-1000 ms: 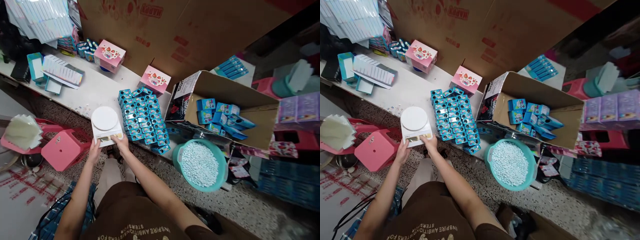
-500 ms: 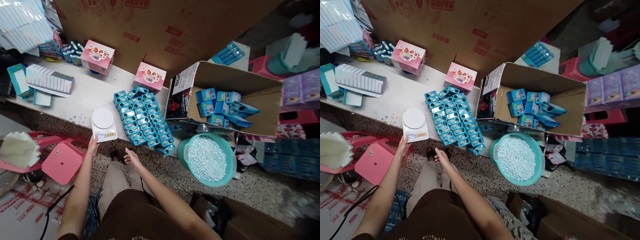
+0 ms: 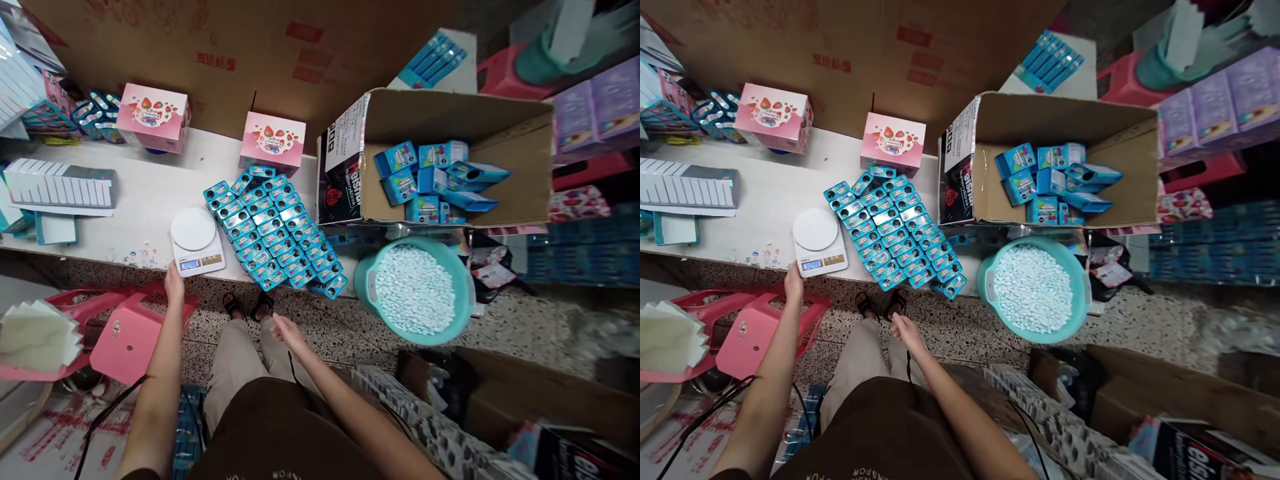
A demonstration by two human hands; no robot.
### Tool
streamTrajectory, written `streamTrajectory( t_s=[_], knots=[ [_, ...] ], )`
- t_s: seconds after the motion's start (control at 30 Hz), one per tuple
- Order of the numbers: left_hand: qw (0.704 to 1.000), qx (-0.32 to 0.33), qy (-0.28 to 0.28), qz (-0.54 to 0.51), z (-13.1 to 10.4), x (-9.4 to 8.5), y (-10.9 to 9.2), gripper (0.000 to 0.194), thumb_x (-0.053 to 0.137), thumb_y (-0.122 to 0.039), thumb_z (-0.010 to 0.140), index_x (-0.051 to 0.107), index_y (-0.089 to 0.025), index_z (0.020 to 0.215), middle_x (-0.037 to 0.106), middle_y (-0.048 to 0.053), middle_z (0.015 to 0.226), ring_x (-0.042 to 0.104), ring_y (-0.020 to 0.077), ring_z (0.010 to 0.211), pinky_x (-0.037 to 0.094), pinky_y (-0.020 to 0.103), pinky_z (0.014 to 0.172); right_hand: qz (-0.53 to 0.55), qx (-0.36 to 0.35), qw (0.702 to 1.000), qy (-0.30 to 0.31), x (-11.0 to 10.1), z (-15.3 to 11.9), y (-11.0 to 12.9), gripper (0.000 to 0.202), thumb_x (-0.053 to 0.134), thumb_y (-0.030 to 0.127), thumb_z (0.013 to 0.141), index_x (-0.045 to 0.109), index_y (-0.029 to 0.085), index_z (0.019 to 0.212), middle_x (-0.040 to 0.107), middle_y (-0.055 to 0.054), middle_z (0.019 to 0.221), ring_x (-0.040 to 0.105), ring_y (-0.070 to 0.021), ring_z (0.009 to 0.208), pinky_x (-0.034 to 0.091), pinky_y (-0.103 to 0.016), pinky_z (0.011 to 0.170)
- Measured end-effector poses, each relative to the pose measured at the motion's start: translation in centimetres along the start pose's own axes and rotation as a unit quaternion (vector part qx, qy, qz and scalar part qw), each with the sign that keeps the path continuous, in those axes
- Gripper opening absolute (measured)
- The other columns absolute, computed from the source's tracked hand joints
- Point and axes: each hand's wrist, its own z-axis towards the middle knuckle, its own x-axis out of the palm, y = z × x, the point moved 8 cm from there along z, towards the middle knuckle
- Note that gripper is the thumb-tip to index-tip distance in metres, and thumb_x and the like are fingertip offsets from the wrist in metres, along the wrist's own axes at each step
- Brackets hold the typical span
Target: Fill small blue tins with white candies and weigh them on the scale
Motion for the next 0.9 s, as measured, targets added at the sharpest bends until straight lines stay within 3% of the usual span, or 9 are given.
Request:
streamTrajectory(
  t_s=[0.17, 0.27, 0.37, 0.47, 0.57, 0.67, 0.8, 0.9],
  knots=[
    [0.995, -0.02, -0.102, 0.011, -4.0, -3.1, 0.9, 0.044, 0.032, -0.044, 0.092, 0.051, -0.018, 0.122, 0.054, 0.012, 0.128, 0.052, 0.0174, 0.115, 0.043, 0.031, 0.095, -0.007, -0.04, 0.999, 0.003, -2.7, -0.7, -0.3, 0.048, 0.059, 0.063, 0.066, 0.063, 0.017, 0.075, 0.058, 0.001, 0.057, 0.048, -0.0104, 0.048, 0.034, -0.023, 0.049],
    [0.993, -0.036, -0.108, 0.028, -8.3, -3.6, 2.3, 0.037, 0.037, -0.04, 0.09, 0.052, -0.017, 0.114, 0.059, 0.011, 0.116, 0.055, 0.0175, 0.109, 0.041, 0.034, 0.096, -0.012, -0.065, 0.998, -0.016, -5.3, -1.7, -0.6, 0.048, 0.056, 0.065, 0.066, 0.061, 0.018, 0.075, 0.057, 0.001, 0.058, 0.048, -0.0111, 0.049, 0.035, -0.023, 0.05],
    [0.996, -0.046, -0.064, 0.043, -12.8, -1.6, 3.1, 0.03, 0.044, -0.04, 0.085, 0.055, -0.016, 0.101, 0.062, 0.009, 0.1, 0.058, 0.0185, 0.099, 0.042, 0.037, 0.095, -0.051, -0.12, 0.991, -0.033, -8.6, -3.2, 0.3, 0.045, 0.054, 0.063, 0.069, 0.06, 0.018, 0.069, 0.057, 0.001, 0.057, 0.048, -0.0127, 0.051, 0.037, -0.025, 0.052],
    [0.999, -0.028, -0.005, 0.045, -16.6, 2.4, 1.7, 0.029, 0.048, -0.041, 0.082, 0.054, -0.017, 0.097, 0.061, 0.008, 0.097, 0.057, 0.0199, 0.098, 0.041, 0.039, 0.095, -0.115, -0.227, 0.964, -0.072, -13.5, -5.4, 2.8, 0.041, 0.05, 0.057, 0.075, 0.062, 0.019, 0.069, 0.06, -0.001, 0.062, 0.053, -0.0156, 0.059, 0.041, -0.027, 0.06],
    [0.993, 0.08, 0.034, 0.081, -19.8, 6.5, -3.2, 0.03, 0.048, -0.042, 0.083, 0.055, -0.018, 0.1, 0.06, 0.007, 0.099, 0.056, 0.0206, 0.097, 0.042, 0.039, 0.092, -0.145, -0.32, 0.921, -0.166, -20.5, -8.1, 5.7, 0.038, 0.046, 0.051, 0.082, 0.065, 0.018, 0.079, 0.065, -0.004, 0.075, 0.058, -0.0181, 0.072, 0.043, -0.029, 0.07],
    [0.951, 0.259, 0.068, 0.153, -23.8, 10.6, -10.3, 0.028, 0.047, -0.041, 0.085, 0.057, -0.018, 0.099, 0.061, 0.008, 0.096, 0.055, 0.023, 0.095, 0.042, 0.041, 0.089, -0.142, -0.352, 0.884, -0.271, -28.5, -9.6, 7.6, 0.04, 0.043, 0.05, 0.084, 0.066, 0.017, 0.087, 0.067, -0.008, 0.087, 0.059, -0.0201, 0.08, 0.044, -0.031, 0.077],
    [0.873, 0.436, 0.114, 0.184, -30.1, 17.5, -18.1, 0.021, 0.049, -0.034, 0.086, 0.057, -0.018, 0.096, 0.062, 0.009, 0.094, 0.055, 0.0246, 0.095, 0.04, 0.043, 0.091, -0.141, -0.357, 0.856, -0.345, -38.0, -8.3, 9.5, 0.044, 0.043, 0.051, 0.083, 0.065, 0.015, 0.093, 0.066, -0.013, 0.095, 0.06, -0.0219, 0.082, 0.047, -0.036, 0.08],
    [0.818, 0.526, 0.152, 0.178, -34.8, 24.9, -23.0, 0.016, 0.052, -0.03, 0.085, 0.057, -0.019, 0.096, 0.063, 0.008, 0.095, 0.055, 0.0244, 0.096, 0.039, 0.043, 0.092, -0.167, -0.392, 0.833, -0.353, -43.6, -5.7, 11.8, 0.044, 0.043, 0.05, 0.084, 0.065, 0.015, 0.098, 0.065, -0.014, 0.1, 0.06, -0.0244, 0.094, 0.046, -0.039, 0.087]
  ],
)
